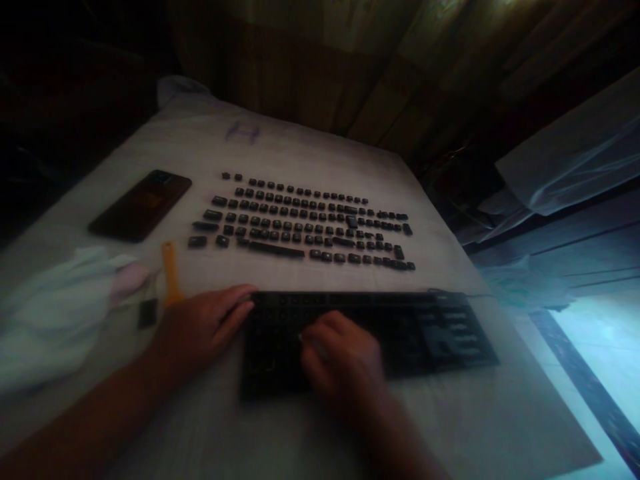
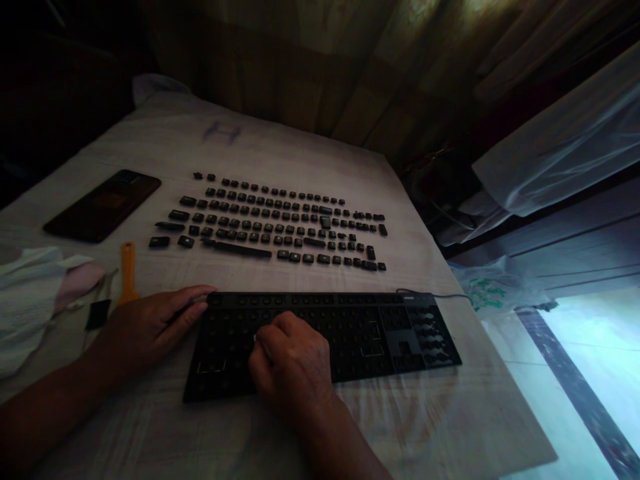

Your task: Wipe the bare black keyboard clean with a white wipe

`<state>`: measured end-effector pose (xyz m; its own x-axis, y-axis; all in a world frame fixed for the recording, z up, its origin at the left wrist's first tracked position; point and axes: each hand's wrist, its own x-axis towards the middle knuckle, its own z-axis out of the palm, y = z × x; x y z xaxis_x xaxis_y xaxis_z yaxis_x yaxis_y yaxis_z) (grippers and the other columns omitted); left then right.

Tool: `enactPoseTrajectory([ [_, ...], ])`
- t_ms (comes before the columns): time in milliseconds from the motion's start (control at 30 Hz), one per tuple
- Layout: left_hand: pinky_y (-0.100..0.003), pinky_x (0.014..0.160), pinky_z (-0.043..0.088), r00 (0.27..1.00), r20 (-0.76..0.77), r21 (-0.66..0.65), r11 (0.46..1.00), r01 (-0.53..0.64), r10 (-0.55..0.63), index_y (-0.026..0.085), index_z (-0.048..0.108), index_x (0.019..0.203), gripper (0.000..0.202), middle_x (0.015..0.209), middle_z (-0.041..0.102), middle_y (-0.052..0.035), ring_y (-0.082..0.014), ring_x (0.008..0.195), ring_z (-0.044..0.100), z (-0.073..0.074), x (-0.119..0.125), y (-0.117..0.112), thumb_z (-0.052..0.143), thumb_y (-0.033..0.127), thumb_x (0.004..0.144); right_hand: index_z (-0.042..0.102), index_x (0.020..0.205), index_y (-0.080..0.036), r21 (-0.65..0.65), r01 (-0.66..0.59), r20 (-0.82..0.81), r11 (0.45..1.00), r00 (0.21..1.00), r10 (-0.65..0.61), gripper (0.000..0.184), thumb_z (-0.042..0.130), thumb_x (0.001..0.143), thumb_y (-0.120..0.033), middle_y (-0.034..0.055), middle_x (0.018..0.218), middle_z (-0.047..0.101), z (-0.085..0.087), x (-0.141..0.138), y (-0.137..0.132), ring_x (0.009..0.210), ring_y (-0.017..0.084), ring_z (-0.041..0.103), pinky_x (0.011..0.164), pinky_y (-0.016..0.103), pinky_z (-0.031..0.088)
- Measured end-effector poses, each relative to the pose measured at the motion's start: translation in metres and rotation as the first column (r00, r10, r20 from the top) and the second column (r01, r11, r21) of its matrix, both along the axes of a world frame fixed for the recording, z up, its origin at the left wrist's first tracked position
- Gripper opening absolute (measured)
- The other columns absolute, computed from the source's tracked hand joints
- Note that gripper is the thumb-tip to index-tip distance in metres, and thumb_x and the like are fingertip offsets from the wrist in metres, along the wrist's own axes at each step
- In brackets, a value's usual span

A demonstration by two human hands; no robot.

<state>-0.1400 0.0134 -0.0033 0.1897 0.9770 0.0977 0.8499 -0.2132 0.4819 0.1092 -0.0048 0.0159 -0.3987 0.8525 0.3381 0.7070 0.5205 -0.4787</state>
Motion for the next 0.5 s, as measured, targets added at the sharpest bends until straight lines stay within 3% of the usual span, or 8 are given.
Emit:
enactPoseTrajectory([
  [367, -0.034, 0.077, 0.059, 1.000, 0.000, 0.003, 1.000, -0.003, 0.003, 0.029, 0.070, 0.120, 0.051, 0.104, 0.081, -0.0026, -0.0229, 0.088, 0.076, 0.0002, -0.0003, 0.0003, 0.034, 0.057, 0.097, 0.067, 0.071, -0.019, 0.052, 0.039, 0.044, 0.998, 0.998, -0.042, 0.019, 0.053, 0.083, -0.012, 0.0029, 0.071, 0.063, 0.0016, 0.0060, 0.0024, 0.058, 0.014, 0.058, 0.054, 0.024, 0.043],
  [500, -0.036, 0.078, 0.060, 1.000, 0.007, 0.008, 1.000, 0.001, -0.001, 0.028, 0.070, 0.119, 0.053, 0.104, 0.081, -0.0035, -0.0233, 0.087, 0.076, 0.0000, 0.0003, 0.0002, 0.033, 0.058, 0.097, 0.068, 0.080, -0.018, 0.068, 0.043, -0.019, 0.997, 0.999, -0.042, 0.016, 0.054, 0.086, -0.013, 0.0038, 0.074, 0.066, 0.0000, 0.0047, 0.0017, 0.063, 0.015, 0.062, 0.058, 0.025, 0.047],
])
